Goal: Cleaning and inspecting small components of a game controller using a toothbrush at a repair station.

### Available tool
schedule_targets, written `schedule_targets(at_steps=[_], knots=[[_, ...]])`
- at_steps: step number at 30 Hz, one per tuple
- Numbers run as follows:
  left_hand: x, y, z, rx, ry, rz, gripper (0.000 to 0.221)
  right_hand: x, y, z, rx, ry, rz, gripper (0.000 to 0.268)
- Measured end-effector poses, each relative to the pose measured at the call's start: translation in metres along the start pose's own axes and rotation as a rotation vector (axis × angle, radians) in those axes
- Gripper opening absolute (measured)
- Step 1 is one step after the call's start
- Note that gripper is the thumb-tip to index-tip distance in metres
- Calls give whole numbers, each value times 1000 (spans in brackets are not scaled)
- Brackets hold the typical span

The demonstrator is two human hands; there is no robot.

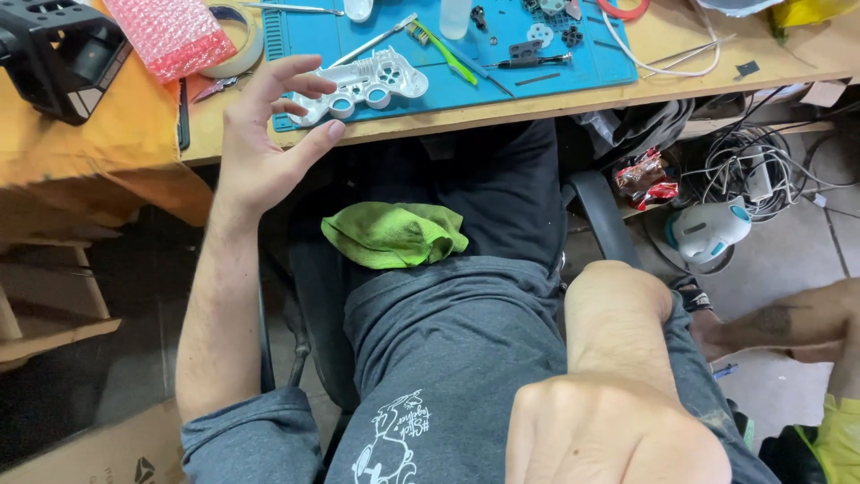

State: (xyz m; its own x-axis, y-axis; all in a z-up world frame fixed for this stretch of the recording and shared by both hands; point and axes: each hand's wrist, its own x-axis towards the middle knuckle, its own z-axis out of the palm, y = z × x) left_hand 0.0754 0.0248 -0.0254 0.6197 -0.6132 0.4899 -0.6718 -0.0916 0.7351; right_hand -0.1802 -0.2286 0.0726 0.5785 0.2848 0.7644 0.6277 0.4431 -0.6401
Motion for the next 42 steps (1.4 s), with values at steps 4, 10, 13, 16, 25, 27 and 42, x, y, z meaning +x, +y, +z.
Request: schedule_targets(at_steps=[4,10,13,16,25,27,42], knots=[[0,1,1,4,-1,-10,53,4,-1,0,52,-22,-3,19],[0,9,-1,4,-3,-14,52,15,12,-38,-361,30,-28,18],[0,11,0,10,-10,-14,51,19,43,-109,-1105,110,78,16],[-1,15,2,-9,-20,-28,50,6,92,-185,-1513,45,315,8],[1,19,2,-31,-42,-34,47,-34,182,-278,-1816,-50,595,19],[1,19,2,-38,-48,-33,47,-37,189,-283,-1872,-52,587,18],[-4,40,33,-69,2,50,36,-15,145,-199,-1394,222,344,20]])
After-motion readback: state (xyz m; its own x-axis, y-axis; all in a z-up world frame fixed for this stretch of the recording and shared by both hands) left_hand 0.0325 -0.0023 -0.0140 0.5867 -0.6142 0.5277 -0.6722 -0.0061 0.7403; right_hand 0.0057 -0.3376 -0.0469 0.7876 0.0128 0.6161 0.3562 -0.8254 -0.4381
